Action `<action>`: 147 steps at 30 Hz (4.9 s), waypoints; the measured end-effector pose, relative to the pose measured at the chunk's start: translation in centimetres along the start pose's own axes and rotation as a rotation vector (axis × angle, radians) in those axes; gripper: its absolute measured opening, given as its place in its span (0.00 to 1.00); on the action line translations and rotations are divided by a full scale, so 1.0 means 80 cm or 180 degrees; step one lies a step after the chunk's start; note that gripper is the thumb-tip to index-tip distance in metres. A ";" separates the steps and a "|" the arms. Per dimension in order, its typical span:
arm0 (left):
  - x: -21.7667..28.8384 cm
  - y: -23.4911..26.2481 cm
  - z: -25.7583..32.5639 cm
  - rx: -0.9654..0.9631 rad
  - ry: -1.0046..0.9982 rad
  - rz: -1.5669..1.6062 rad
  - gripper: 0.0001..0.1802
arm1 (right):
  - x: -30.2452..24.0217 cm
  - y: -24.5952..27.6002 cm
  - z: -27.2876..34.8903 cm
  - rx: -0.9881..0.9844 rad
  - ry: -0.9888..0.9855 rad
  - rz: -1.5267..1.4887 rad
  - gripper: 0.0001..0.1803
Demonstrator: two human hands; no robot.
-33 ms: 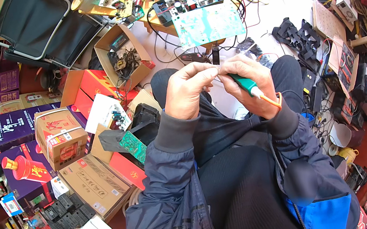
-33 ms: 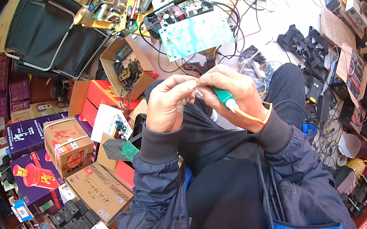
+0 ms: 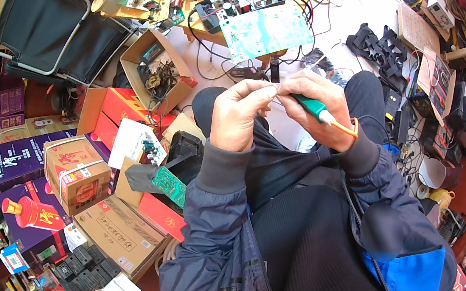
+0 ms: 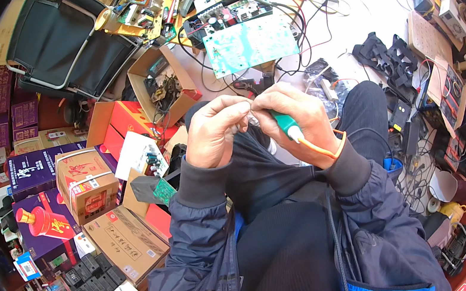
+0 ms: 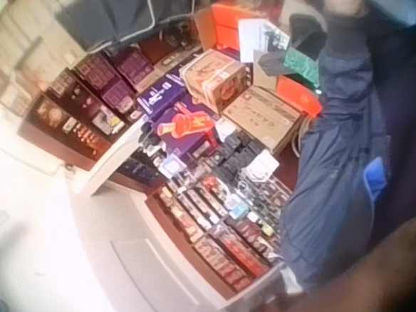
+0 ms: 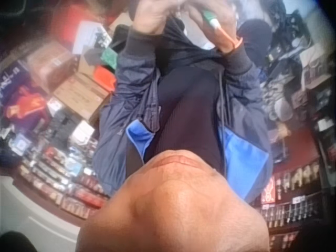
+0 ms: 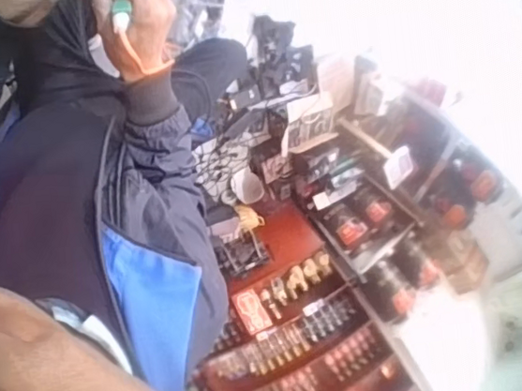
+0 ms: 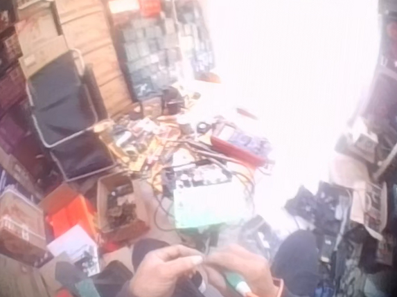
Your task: The person sits on the floor and uses a soldering iron to work on a green circuit board, applying heat to specific points and handling small components. They flip the board over, continue soldering, and place the board on a nearby table.
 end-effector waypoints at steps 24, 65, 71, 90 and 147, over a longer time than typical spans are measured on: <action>-0.008 0.024 -0.010 -0.0047 0.0099 -0.0298 0.11 | 0.012 -0.012 -0.007 -0.0415 -0.0266 -0.0067 0.17; 0.009 0.024 -0.025 0.0124 -0.0007 -0.0051 0.06 | 0.030 -0.011 -0.020 -0.0046 -0.0195 -0.0218 0.08; -0.004 0.019 -0.024 0.0047 0.0126 0.0745 0.06 | 0.031 -0.021 -0.011 -0.0061 -0.0361 -0.0486 0.08; 0.009 0.007 -0.012 0.0057 -0.1259 -0.0721 0.06 | 0.025 -0.002 -0.025 -0.0425 -0.0483 -0.0567 0.07; -0.023 -0.004 -0.019 0.0344 -0.0560 0.0272 0.08 | 0.034 0.005 -0.016 -0.0221 -0.0793 -0.0363 0.04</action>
Point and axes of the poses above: each hand's wrist, its own z-axis away from the middle knuckle, its own y-axis out of the back of the hand, x = y × z, the point moved 5 cm from there along -z, towards the middle knuckle, and after that the axes turned 3 degrees about -z, right-handed, at the moved point
